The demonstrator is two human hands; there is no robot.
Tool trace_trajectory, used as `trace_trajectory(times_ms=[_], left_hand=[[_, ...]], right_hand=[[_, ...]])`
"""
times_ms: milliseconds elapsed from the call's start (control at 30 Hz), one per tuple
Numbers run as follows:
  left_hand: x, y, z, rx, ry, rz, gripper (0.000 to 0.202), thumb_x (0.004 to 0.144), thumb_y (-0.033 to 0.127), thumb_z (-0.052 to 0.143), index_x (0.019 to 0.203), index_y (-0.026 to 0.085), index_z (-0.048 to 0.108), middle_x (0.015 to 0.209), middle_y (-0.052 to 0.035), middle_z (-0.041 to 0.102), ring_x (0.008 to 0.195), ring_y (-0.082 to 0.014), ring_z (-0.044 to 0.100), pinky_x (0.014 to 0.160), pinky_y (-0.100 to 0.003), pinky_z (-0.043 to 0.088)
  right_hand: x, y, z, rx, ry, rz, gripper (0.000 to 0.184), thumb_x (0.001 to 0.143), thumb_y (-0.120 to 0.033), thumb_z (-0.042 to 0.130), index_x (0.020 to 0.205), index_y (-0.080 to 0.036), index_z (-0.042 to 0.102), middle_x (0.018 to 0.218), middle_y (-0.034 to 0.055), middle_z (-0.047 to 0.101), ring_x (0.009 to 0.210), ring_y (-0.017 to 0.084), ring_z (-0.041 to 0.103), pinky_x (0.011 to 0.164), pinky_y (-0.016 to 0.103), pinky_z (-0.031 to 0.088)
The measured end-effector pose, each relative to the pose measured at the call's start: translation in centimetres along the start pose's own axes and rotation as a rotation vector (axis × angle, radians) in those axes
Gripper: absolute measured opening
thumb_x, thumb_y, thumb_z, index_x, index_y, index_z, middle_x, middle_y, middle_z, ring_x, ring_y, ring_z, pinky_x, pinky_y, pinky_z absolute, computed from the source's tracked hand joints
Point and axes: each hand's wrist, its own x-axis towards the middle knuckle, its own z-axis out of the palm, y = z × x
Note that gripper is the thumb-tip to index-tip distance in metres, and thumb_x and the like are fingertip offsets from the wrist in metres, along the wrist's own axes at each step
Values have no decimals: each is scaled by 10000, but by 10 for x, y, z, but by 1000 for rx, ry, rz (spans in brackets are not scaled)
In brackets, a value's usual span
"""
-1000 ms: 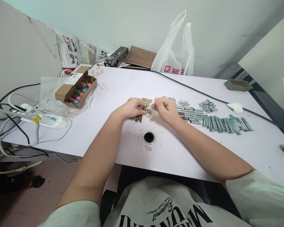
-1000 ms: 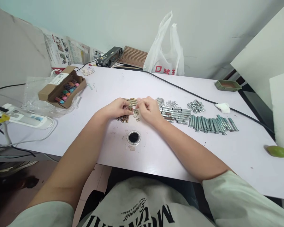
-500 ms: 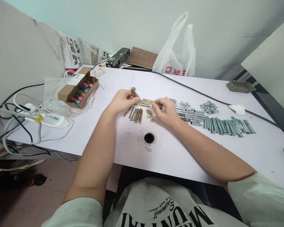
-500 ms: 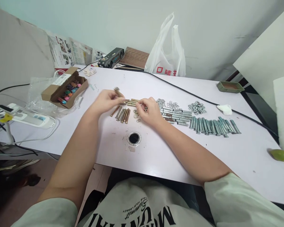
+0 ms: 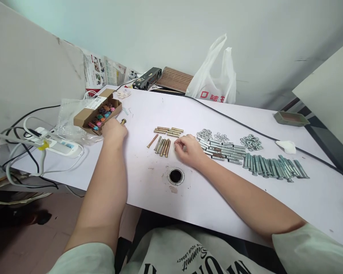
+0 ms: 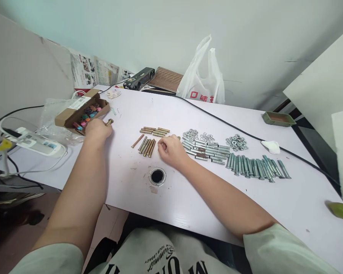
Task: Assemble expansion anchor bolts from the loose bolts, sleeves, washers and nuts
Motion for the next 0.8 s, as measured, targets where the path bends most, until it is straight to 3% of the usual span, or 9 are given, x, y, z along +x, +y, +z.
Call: trace_trajectory(times_ms=[100, 233, 300, 400, 467, 533, 633, 800], left_hand=[[-9, 9, 4, 95, 118, -128, 466, 771, 317, 610, 1152, 54, 654, 1232, -273, 620, 1240, -432, 487, 999, -556, 421], [-39, 29, 5, 134, 246, 8, 566, 767, 362, 614, 1236, 45, 608, 1355, -283, 502, 1293, -437, 408, 1044, -563, 375], [-55, 40, 4, 92, 111, 203, 480, 792, 425, 572, 1157, 130, 670, 1246, -228, 584, 1250, -393, 470, 1048, -519, 393], [-68, 51, 2, -1, -258, 384, 473, 726, 549, 620, 1042, 207, 704, 1067, -128, 679, 1016, -308, 616, 909, -412, 489], [-68, 52, 1, -47, -485, 418, 476, 679, 545, 662, 1013, 207, 694, 887, -74, 713, 809, -242, 646, 753, -340, 506], [-63, 51, -1, -99, -626, 417, 414, 675, 505, 668, 962, 208, 695, 750, -32, 709, 693, -199, 630, 650, -295, 479], [-56, 48, -3, -101, -691, 448, 301, 679, 454, 660, 865, 223, 714, 694, -5, 701, 660, -175, 615, 602, -269, 447], [-59, 49, -8, 33, -602, 498, 229, 695, 413, 654, 819, 234, 727, 733, -8, 703, 675, -192, 615, 609, -280, 440]], right_hand=[[0, 4, -2, 5, 9, 17, 116, 848, -159, 542, 807, -180, 648, 696, 33, 636, 796, 214, 515, 759, 331, 415], [-5, 9, -13, -31, 58, 52, 125, 865, -177, 538, 793, -184, 641, 702, 36, 646, 761, 209, 498, 743, 336, 406], [-8, 10, -19, -63, 50, 47, 107, 859, -188, 554, 794, -180, 639, 697, 42, 641, 741, 208, 488, 738, 344, 403], [-12, 9, -21, -88, -47, 41, 99, 848, -228, 591, 875, -166, 663, 694, 48, 631, 757, 220, 490, 727, 350, 406], [-12, 9, -18, -106, -109, 19, 159, 860, -261, 598, 939, -149, 676, 728, 60, 645, 785, 230, 490, 735, 357, 411], [-10, 9, -13, -132, -153, -14, 191, 888, -274, 581, 971, -137, 685, 771, 74, 660, 807, 236, 485, 762, 368, 415], [-5, 11, -9, -136, -201, -24, 194, 922, -276, 560, 985, -146, 690, 791, 73, 666, 824, 238, 480, 800, 378, 415], [-1, 15, -9, -70, -248, 58, 152, 918, -284, 579, 957, -163, 662, 799, 70, 664, 851, 246, 492, 786, 383, 419]])
